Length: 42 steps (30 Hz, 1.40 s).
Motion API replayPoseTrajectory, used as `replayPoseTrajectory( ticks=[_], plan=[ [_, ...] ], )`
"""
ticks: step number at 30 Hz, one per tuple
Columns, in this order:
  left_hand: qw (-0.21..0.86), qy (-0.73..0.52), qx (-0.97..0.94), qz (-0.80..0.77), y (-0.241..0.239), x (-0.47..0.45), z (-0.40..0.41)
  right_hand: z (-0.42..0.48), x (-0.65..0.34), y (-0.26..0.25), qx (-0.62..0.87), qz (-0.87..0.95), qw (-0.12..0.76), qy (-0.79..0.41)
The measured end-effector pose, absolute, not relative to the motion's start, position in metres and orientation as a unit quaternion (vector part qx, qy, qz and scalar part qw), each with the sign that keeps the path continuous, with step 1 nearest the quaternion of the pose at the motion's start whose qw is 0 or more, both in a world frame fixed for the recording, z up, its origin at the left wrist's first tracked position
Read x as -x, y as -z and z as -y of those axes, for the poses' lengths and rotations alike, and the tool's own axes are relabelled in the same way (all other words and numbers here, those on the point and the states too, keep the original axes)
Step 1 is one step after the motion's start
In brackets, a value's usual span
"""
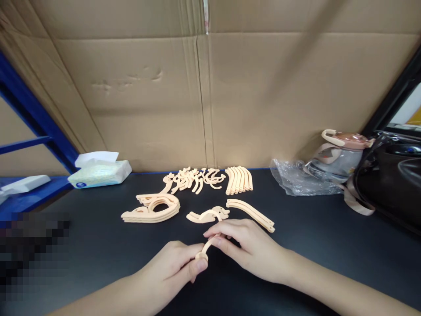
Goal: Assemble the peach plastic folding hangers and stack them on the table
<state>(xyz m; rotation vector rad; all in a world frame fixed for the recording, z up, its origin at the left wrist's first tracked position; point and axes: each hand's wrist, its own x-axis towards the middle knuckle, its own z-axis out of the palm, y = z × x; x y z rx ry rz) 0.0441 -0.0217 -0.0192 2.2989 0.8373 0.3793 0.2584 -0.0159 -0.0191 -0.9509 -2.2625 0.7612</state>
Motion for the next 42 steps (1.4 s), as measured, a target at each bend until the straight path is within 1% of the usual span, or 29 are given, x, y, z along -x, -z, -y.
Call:
replayPoseTrajectory(
  ticks=[3, 6, 9, 13, 15, 18, 20, 22, 25, 30, 34, 38, 42],
  plan=[
    [0.343, -0.159, -0.87, -0.315, 0.019, -0.047, 0.02, 0.018, -0.259, 0.018, 0.351, 0.855, 0.247, -0.292],
    [0.306, -0.145, -0.893, -0.298, 0.015, -0.049, 0.018, 0.018, -0.261, 0.018, 0.345, 0.861, 0.225, -0.297],
    [0.205, -0.1, -0.931, -0.283, 0.006, -0.05, 0.014, 0.014, -0.267, 0.016, 0.361, 0.862, 0.243, -0.261],
    [0.06, -0.065, -0.948, -0.306, -0.003, -0.052, 0.013, -0.002, -0.287, 0.004, 0.419, 0.826, 0.319, -0.2],
    [0.005, -0.076, -0.937, -0.34, 0.0, -0.052, 0.014, -0.012, -0.298, -0.002, 0.472, 0.816, 0.301, -0.14],
    [-0.048, -0.072, -0.927, -0.364, 0.013, -0.049, 0.013, -0.024, -0.309, -0.005, 0.543, 0.804, 0.238, -0.048],
    [-0.055, -0.062, -0.928, -0.364, 0.022, -0.047, 0.011, -0.028, -0.312, -0.001, 0.574, 0.797, 0.186, -0.036],
    [-0.06, -0.069, -0.926, -0.367, 0.029, -0.045, 0.008, -0.03, -0.312, 0.005, 0.589, 0.795, 0.136, -0.05],
    [-0.073, -0.081, -0.921, -0.375, 0.032, -0.046, 0.003, -0.03, -0.312, 0.01, 0.587, 0.801, 0.098, -0.072],
    [-0.064, -0.061, -0.913, -0.397, 0.031, -0.051, -0.003, -0.026, -0.323, 0.006, 0.577, 0.808, 0.076, -0.091],
    [-0.051, -0.066, -0.915, -0.394, 0.033, -0.052, -0.006, -0.021, -0.323, 0.006, 0.54, 0.822, 0.067, -0.168],
    [-0.063, -0.119, -0.919, -0.371, 0.036, -0.05, -0.003, -0.015, -0.307, 0.01, 0.523, 0.815, 0.084, -0.237],
    [-0.055, -0.165, -0.934, -0.312, 0.038, -0.052, 0.006, -0.009, -0.293, 0.01, 0.505, 0.817, 0.121, -0.25]
  ],
)
